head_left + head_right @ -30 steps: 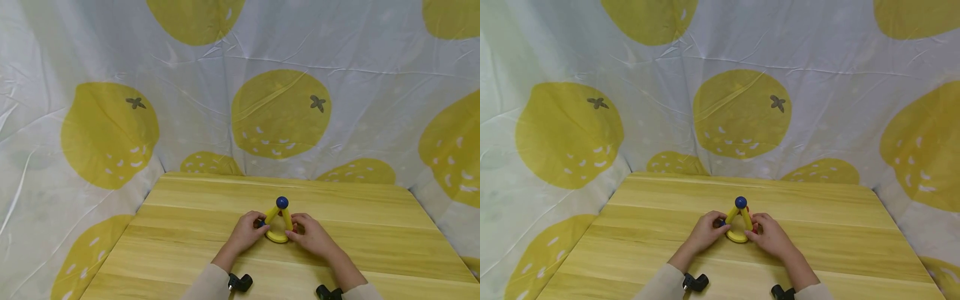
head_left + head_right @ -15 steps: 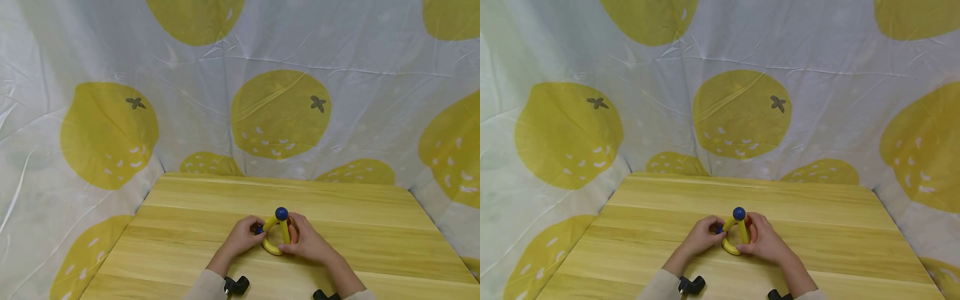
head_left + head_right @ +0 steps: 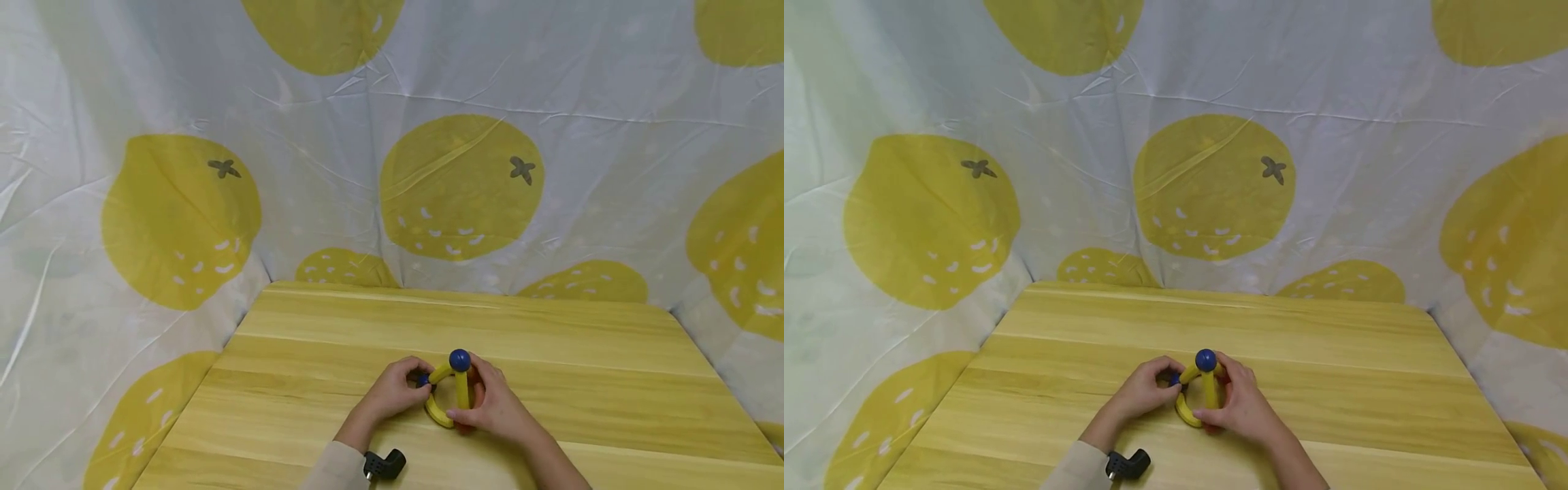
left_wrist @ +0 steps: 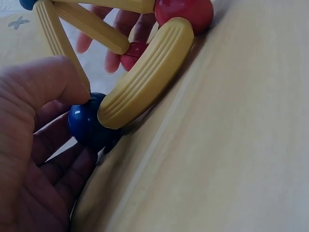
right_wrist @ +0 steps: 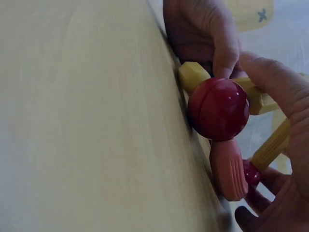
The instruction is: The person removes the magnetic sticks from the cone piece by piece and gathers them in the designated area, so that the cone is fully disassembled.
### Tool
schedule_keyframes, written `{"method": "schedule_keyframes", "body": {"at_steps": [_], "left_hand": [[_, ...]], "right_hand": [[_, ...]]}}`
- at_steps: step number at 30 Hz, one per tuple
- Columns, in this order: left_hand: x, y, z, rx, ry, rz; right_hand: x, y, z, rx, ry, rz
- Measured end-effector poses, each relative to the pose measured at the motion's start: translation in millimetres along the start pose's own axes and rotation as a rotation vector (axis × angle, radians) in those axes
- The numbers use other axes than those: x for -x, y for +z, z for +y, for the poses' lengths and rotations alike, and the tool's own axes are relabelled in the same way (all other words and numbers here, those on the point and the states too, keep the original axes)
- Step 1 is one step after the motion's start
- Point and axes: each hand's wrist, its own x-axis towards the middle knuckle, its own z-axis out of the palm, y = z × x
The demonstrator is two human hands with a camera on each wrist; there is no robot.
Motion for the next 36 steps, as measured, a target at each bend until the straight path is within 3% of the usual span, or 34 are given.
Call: {"method": "schedule_keyframes", "body": {"at_steps": [3, 11, 19, 24, 27, 33, 36], "left_hand": [[0.3, -0.1, -0.4, -0.004, 0.005, -0.002], [0.6, -0.9, 5.3, -0.011, 0.006, -0.009], [0.5, -0.5, 34.7, 0.061, 0.131, 0.060], [2.9, 1.9, 51.6, 0.092, 0.205, 0.068], [4.7, 3.0, 58.3, 0.079, 0.216, 0.075], [6.1, 4.7, 63.0, 0.002, 0.239, 0.092], [6.7, 4.9, 64.0, -0.022, 0.249, 0.093]], "right_hand": [[2, 5.6, 2, -0.013, 0.012, 0.042], [4, 22.2, 5, -0.139, 0.041, 0.049], [4, 24.1, 4, -0.066, -0.006, 0.077], [4, 25.8, 5, -0.092, -0.057, 0.102], [3, 27.0, 6, -0.143, -0.095, 0.074], [1, 28.7, 12, -0.171, -0.263, 0.013], [2, 28.1, 13, -0.181, -0.292, -0.006]]}}
